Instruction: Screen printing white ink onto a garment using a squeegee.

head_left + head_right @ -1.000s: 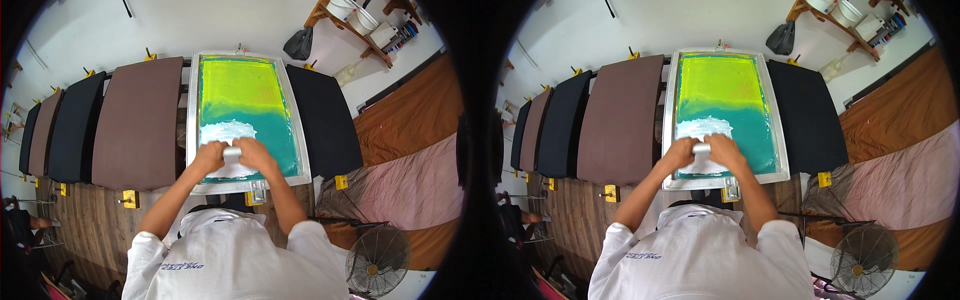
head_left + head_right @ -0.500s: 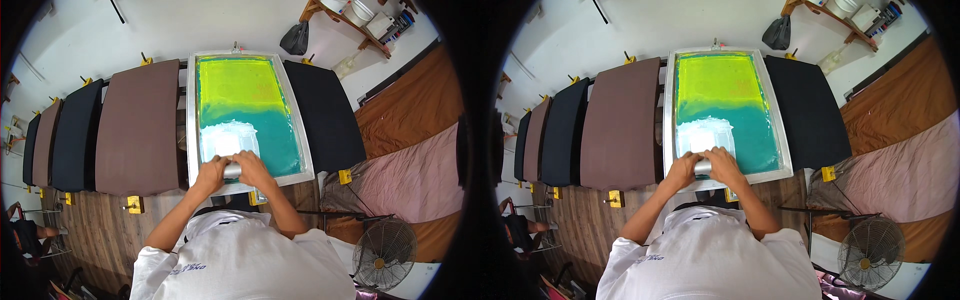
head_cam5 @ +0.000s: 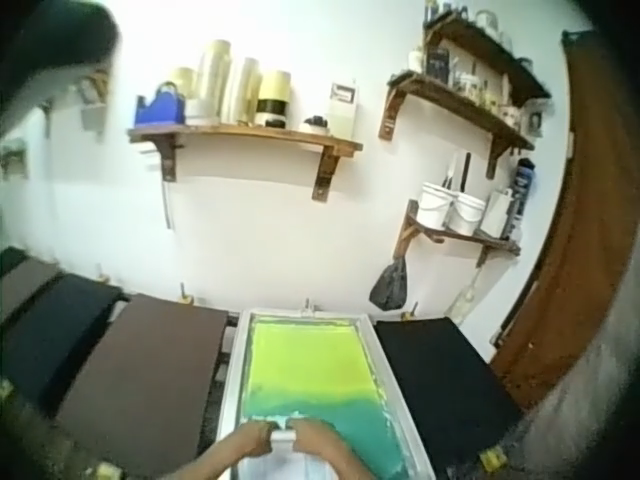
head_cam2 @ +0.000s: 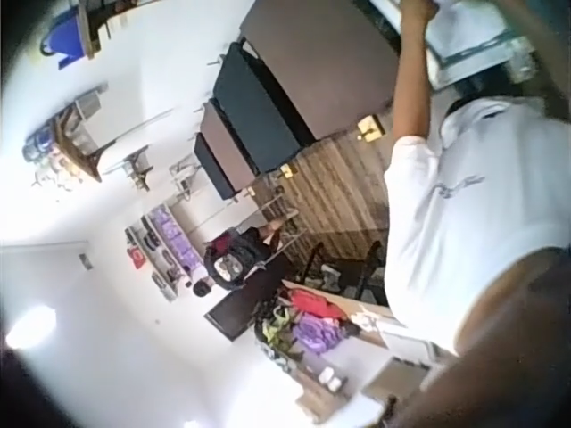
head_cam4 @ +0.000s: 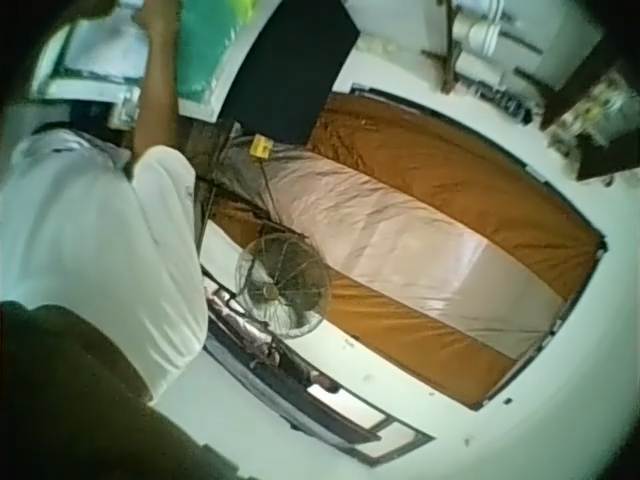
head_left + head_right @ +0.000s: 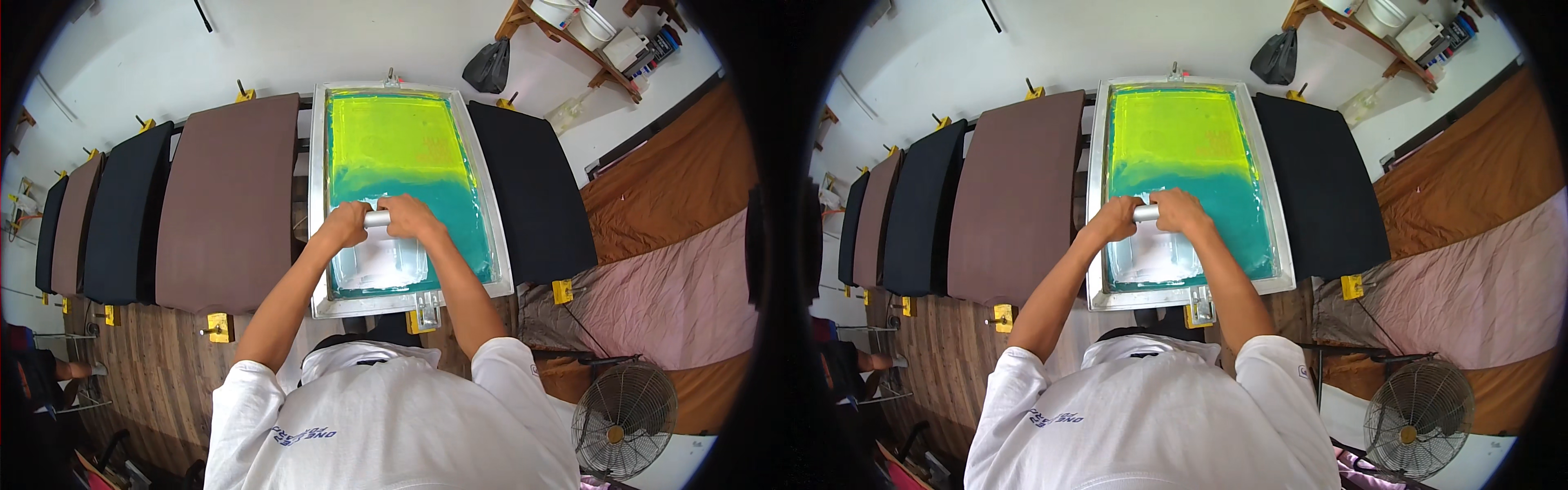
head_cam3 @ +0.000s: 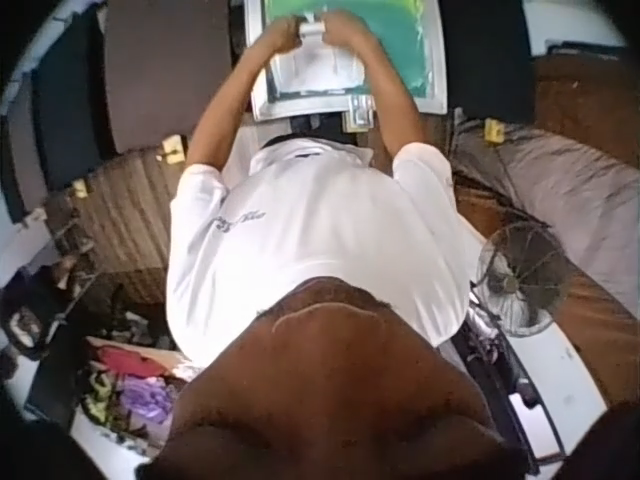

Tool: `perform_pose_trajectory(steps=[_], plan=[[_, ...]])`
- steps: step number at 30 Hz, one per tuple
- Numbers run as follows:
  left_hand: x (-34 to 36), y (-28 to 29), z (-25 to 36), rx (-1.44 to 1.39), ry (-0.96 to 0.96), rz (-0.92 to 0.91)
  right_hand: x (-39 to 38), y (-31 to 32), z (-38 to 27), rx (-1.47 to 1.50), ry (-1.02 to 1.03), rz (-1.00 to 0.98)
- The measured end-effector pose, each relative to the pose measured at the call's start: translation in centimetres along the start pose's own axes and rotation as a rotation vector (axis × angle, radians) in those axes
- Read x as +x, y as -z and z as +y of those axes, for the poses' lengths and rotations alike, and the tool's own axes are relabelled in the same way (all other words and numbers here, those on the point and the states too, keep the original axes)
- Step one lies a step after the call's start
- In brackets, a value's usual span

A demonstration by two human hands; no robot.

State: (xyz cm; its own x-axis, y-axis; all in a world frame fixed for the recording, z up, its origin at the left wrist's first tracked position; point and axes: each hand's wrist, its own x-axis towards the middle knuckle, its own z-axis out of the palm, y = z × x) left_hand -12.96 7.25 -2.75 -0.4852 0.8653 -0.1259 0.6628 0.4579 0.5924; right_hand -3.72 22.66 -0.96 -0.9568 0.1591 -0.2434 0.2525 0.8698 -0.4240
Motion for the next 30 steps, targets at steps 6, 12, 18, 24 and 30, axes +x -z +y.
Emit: perform_pose_trajectory(steps=[6,12,18,24,30], plan=[[-2.4,-2.4,0.5,0.063,-0.009,0.088,-2.3,-2.8,0.4,0.001,0.058,0.146],[-5.3,-3.9,1.6,0.022,-0.012,0.097,-5.8,-3.5,-0.6,0.022,0.045,0.125],[-9.0,-5.3,3.5,-0.018,-0.021,0.107,-9.9,-5.2,-1.4,0.058,0.043,0.196],[-11.2,-6.2,4.7,-0.045,-0.008,0.076,-12.6,-5.0,-2.5,0.053,-0.006,0.118],[-11.3,-5.7,5.2,-0.063,0.018,0.091,-15.7,-4.2,-0.4,0.229,0.005,0.208]])
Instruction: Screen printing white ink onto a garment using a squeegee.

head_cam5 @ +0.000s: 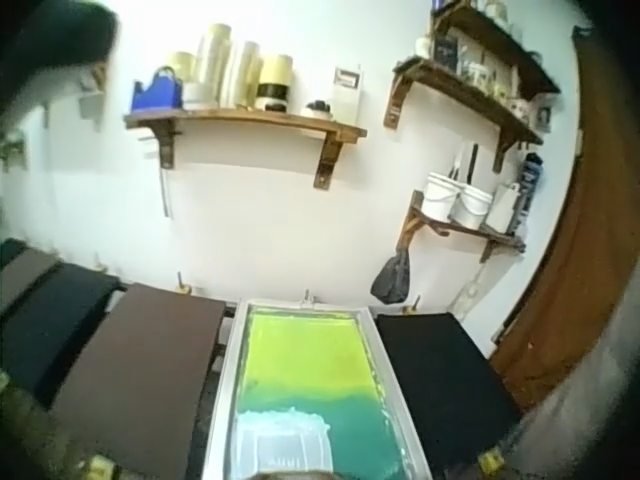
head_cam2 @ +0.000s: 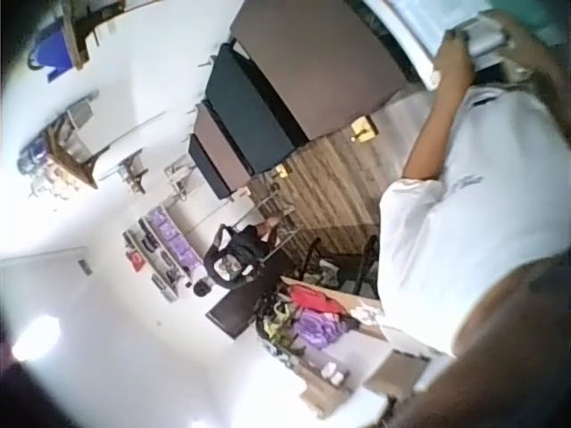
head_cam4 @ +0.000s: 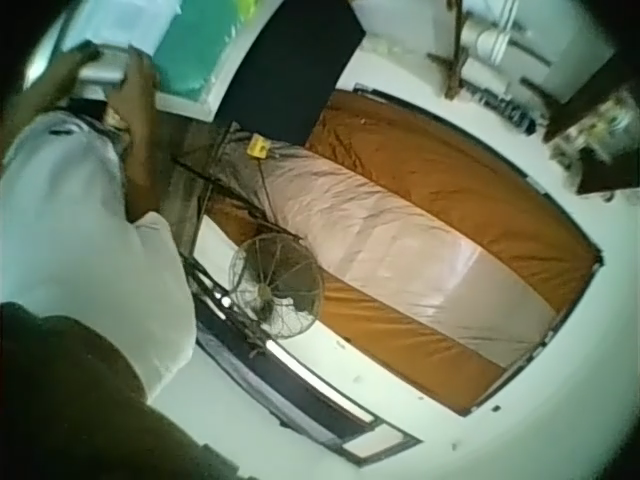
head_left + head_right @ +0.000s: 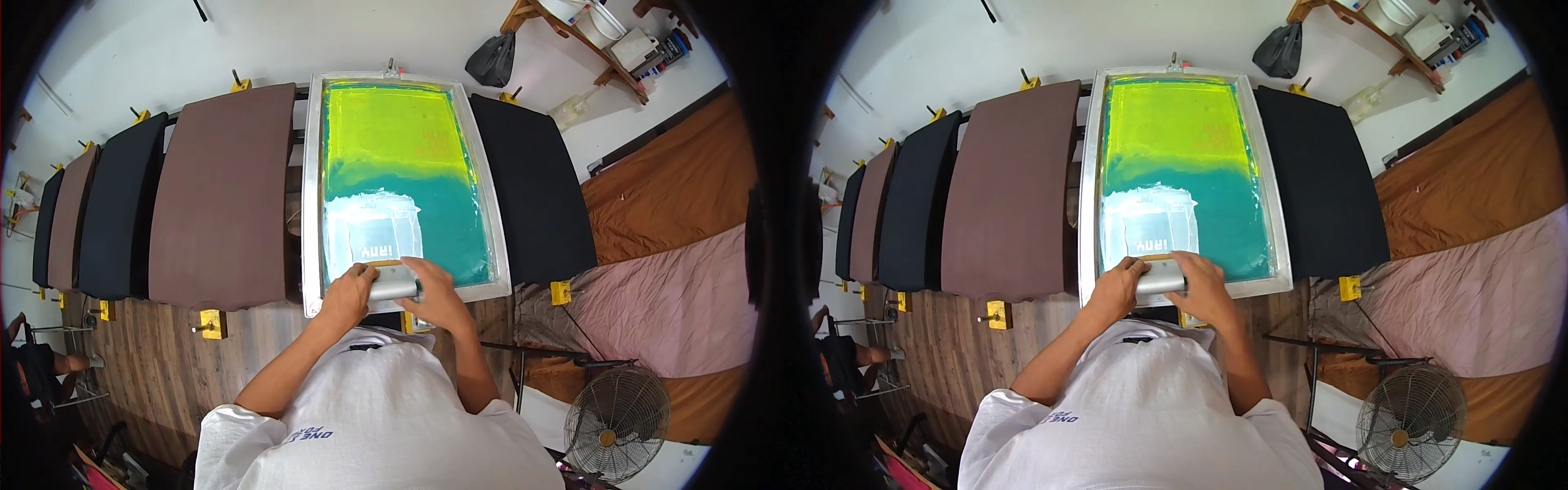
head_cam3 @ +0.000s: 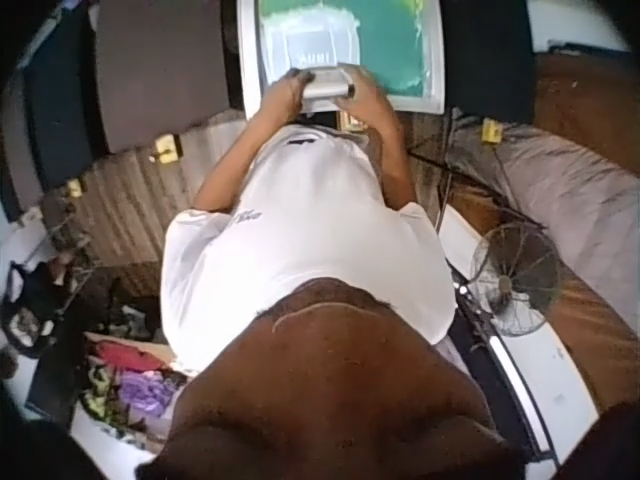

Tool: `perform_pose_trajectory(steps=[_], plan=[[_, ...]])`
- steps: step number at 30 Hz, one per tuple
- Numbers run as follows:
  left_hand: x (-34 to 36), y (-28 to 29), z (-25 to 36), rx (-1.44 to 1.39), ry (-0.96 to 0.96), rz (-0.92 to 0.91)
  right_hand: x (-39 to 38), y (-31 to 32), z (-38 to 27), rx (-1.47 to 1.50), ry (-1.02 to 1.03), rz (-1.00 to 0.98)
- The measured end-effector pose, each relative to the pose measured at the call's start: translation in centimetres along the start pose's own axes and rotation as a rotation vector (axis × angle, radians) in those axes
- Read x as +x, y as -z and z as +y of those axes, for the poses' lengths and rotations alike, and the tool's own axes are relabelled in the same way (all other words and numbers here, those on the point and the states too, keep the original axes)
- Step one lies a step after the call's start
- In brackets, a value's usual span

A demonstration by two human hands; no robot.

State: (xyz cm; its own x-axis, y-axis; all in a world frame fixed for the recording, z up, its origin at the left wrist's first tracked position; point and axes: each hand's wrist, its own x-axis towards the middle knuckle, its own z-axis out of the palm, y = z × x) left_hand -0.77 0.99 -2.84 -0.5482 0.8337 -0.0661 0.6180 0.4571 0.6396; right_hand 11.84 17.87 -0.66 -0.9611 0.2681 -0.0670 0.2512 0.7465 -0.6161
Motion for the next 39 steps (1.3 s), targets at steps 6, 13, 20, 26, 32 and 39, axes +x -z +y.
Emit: perform_pose_trajectory(steps=[6,13,20,26,32,39], plan=[[-0.1,0.7,0.5,-0.013,-0.006,-0.012,-8.5,-1.9,7.9,0.322,-0.454,0.13],[-0.3,0.4,0.5,-0.02,0.029,-0.008,-11.1,-4.1,4.6,1.019,-0.831,0.041],[-0.4,-0.1,0.7,-0.014,-0.008,0.058,-10.9,-5.2,4.5,1.147,-0.764,0.026],[-0.9,0.7,1.2,0.0,-0.006,0.073,-10.7,-6.9,4.0,1.266,-0.757,0.232],[-0.6,1.5,1.6,0.034,0.041,0.063,-10.2,-7.9,2.9,1.232,-0.618,0.38],[-0.9,1.2,1.7,0.034,0.055,0.057,-10.6,-10.0,3.4,0.964,-0.524,0.508]])
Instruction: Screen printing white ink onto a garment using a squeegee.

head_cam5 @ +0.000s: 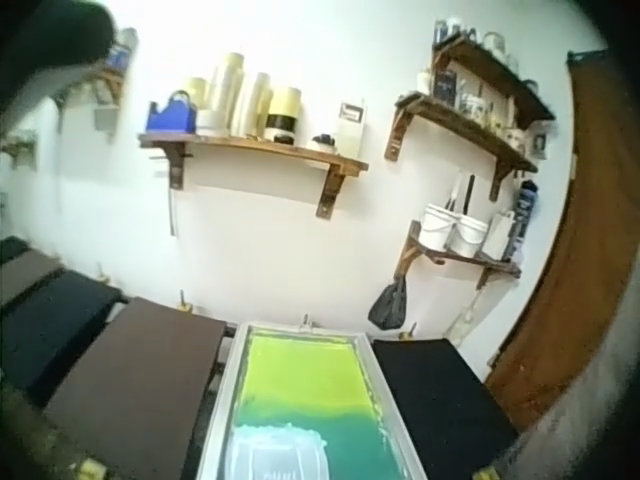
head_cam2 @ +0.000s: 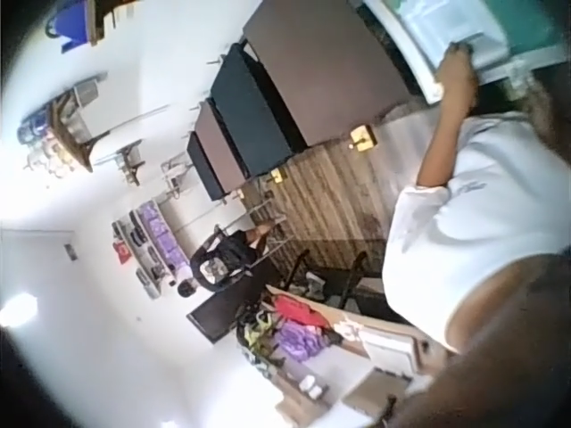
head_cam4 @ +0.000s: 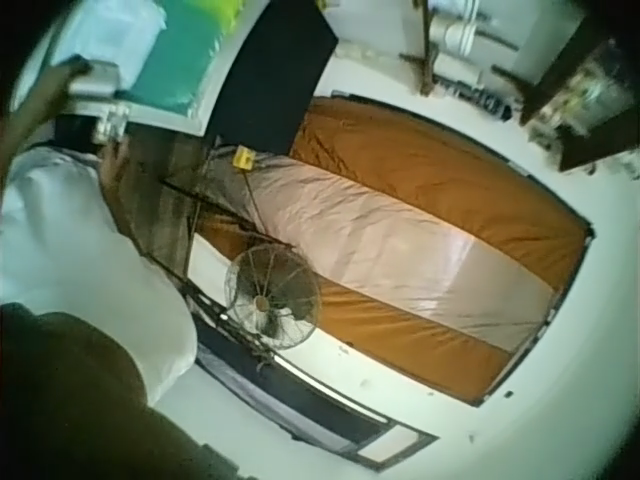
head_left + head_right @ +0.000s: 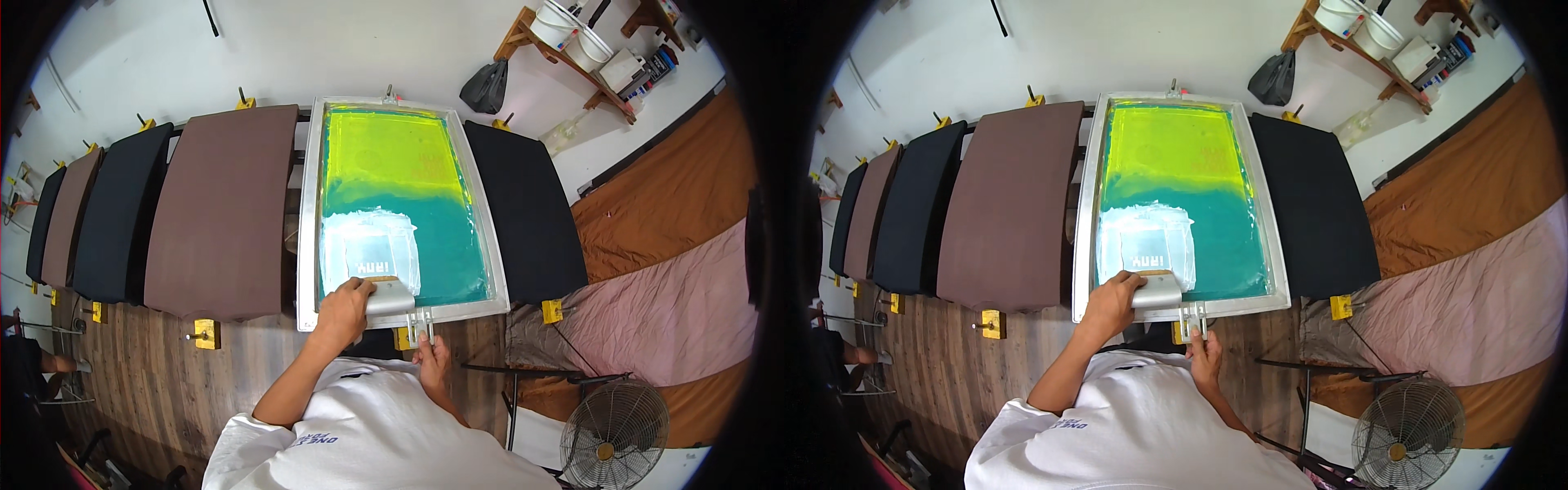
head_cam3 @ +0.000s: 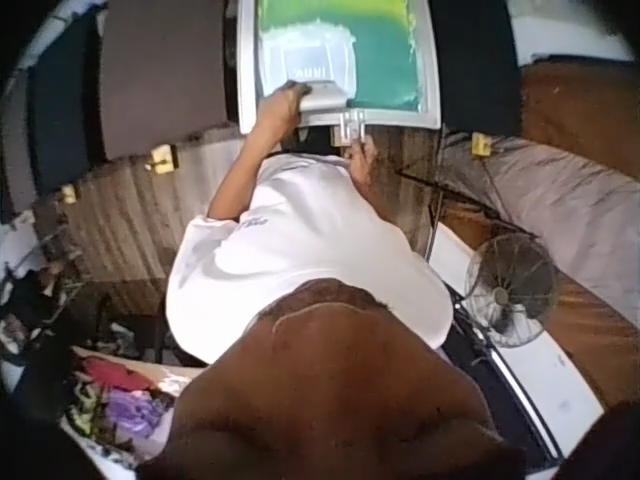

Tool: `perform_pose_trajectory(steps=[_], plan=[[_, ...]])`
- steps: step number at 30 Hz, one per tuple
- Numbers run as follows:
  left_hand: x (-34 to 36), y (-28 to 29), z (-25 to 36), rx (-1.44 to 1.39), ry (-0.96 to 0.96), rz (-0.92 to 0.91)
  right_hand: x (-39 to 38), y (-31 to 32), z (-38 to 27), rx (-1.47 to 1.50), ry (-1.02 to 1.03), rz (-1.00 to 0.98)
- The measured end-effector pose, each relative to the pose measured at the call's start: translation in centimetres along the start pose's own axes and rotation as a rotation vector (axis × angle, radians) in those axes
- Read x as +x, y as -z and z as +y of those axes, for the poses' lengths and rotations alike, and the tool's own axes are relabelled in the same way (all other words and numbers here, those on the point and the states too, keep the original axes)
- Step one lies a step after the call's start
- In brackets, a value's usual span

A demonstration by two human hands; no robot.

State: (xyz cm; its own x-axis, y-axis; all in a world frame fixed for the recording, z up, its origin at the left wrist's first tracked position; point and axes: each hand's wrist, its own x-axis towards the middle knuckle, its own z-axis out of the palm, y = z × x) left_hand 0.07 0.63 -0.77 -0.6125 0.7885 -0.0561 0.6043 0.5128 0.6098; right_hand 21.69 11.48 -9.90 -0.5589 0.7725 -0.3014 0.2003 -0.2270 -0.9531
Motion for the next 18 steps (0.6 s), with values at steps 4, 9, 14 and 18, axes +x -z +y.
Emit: perform_pose_trajectory(steps=[4,9,14,18], plan=[[-0.2,-0.1,-0.1,-0.001,-0.01,0.008,-0.4,-1.0,0.0,-0.197,0.114,0.114],[-0.2,-0.2,-0.1,0.014,-0.017,0.013,-0.5,-0.8,0.3,-0.406,0.142,0.164],[0.0,-0.1,0.0,0.015,0.003,0.001,0.1,-0.6,0.9,-0.419,0.201,0.168],[-0.1,0.1,0.4,0.041,-0.013,0.014,-0.1,-0.8,0.5,-0.454,0.251,0.197]])
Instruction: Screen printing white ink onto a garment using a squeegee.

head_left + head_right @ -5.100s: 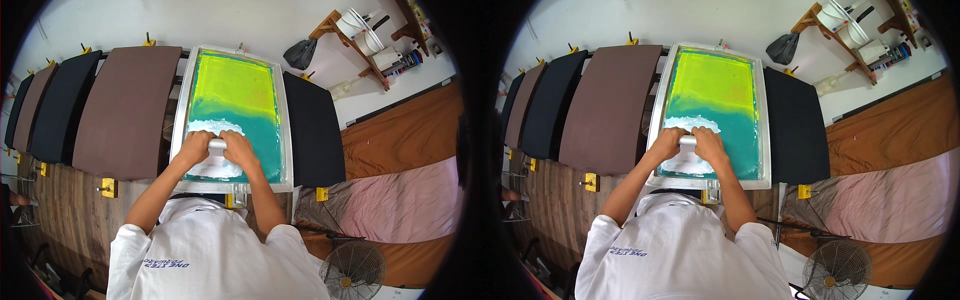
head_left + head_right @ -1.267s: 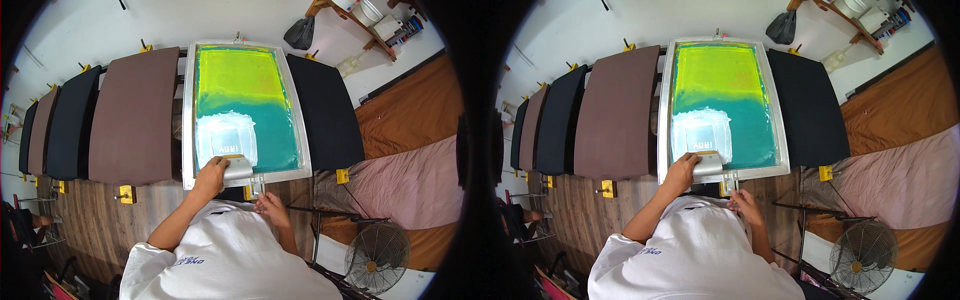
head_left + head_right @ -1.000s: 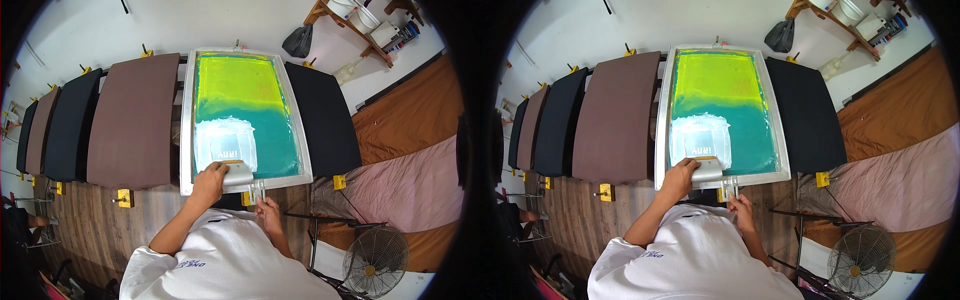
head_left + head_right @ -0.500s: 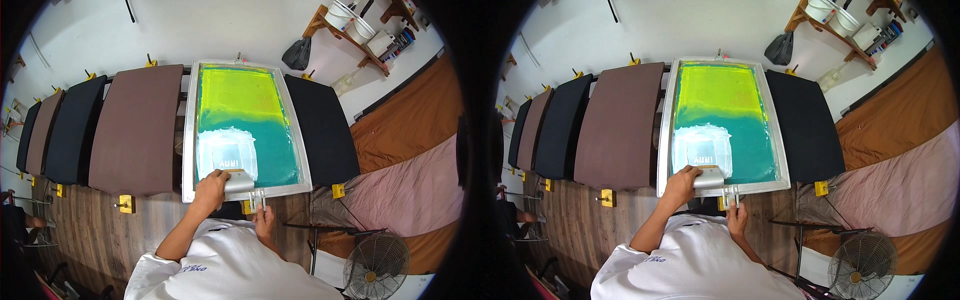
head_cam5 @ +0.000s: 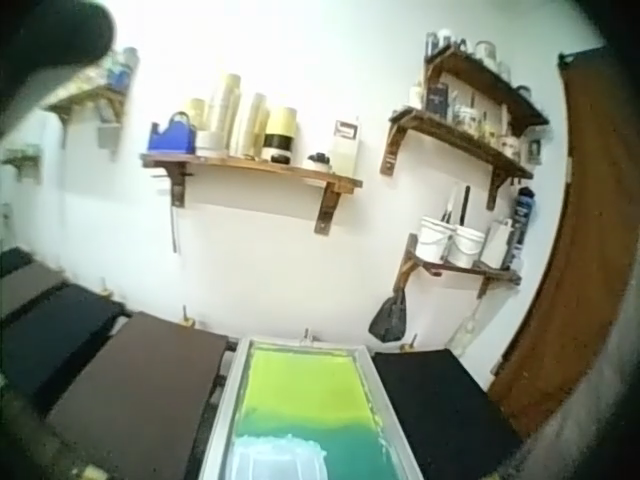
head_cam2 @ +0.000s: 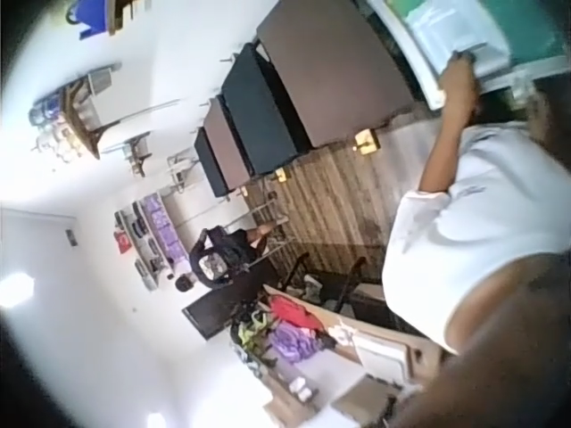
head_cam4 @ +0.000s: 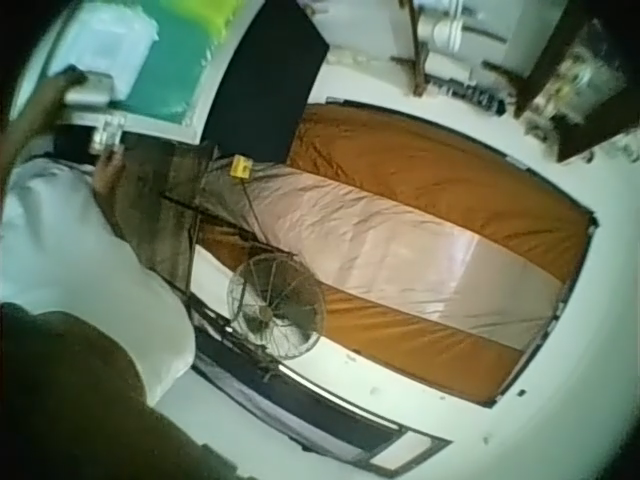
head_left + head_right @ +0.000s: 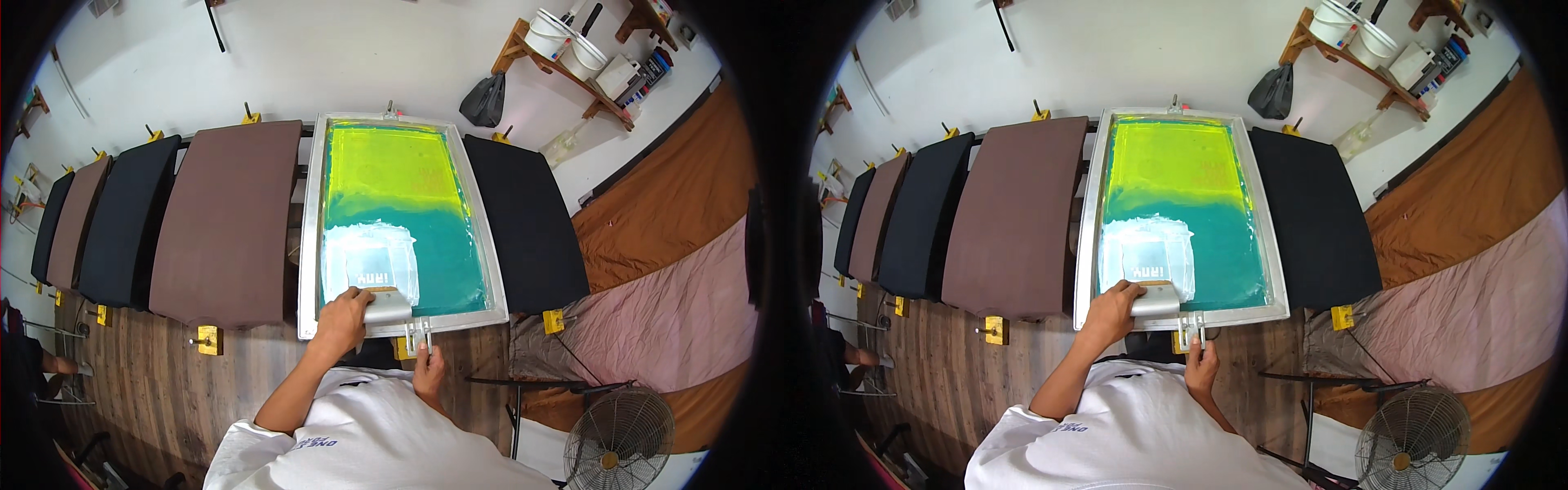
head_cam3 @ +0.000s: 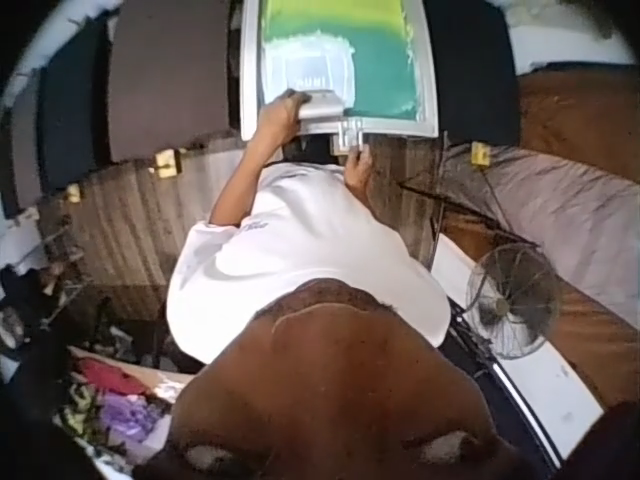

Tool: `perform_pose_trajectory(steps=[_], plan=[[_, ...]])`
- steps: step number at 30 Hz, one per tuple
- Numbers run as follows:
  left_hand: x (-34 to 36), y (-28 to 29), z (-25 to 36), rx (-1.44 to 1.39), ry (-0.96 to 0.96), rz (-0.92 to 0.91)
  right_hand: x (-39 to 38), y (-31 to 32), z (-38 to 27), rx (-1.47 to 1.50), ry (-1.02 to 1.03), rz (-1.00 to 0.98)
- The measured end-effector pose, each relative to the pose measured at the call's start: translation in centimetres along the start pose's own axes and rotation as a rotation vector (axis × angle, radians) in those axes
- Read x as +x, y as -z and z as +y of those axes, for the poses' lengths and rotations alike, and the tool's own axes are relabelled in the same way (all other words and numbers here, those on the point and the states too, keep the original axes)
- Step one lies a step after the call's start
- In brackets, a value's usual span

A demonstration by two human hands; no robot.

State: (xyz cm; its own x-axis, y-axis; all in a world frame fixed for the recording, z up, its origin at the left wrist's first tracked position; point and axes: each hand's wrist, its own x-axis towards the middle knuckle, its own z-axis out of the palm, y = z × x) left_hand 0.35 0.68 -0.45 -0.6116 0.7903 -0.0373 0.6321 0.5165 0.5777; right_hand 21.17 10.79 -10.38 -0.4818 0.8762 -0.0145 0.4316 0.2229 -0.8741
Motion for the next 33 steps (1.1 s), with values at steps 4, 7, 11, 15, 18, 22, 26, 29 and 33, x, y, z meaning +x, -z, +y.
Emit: perform_pose_trajectory(steps=[4,7,11,15,18,22,26,29,33], plan=[[-0.1,-0.1,-0.1,0.005,-0.003,0.008,0.1,0.4,-2.2,0.001,0.015,0.008],[-0.3,-0.1,0.0,0.022,-0.004,0.012,0.1,0.2,-0.8,-0.013,0.038,0.018],[-0.1,-0.4,-0.2,0.022,0.003,0.013,0.2,-0.3,0.6,-0.014,0.092,0.047],[-0.2,-0.4,-0.2,0.021,0.006,0.017,0.3,-0.2,0.3,0.011,0.094,0.04],[-0.1,-0.3,-0.2,0.02,0.023,-0.019,0.4,-0.2,0.6,0.025,0.091,0.048],[-0.2,-0.6,-0.4,0.02,-0.015,0.027,0.5,-0.2,0.3,-0.01,0.089,0.039],[-0.2,-0.4,-0.3,0.022,-0.02,0.027,0.5,-0.1,0.7,-0.013,0.061,0.022],[-0.2,-0.5,-0.4,0.022,-0.024,0.029,0.4,-0.1,0.2,-0.015,0.058,0.038],[-0.2,-0.1,-0.1,0.032,0.01,-0.014,0.3,0.1,-0.4,-0.018,0.055,0.034]])
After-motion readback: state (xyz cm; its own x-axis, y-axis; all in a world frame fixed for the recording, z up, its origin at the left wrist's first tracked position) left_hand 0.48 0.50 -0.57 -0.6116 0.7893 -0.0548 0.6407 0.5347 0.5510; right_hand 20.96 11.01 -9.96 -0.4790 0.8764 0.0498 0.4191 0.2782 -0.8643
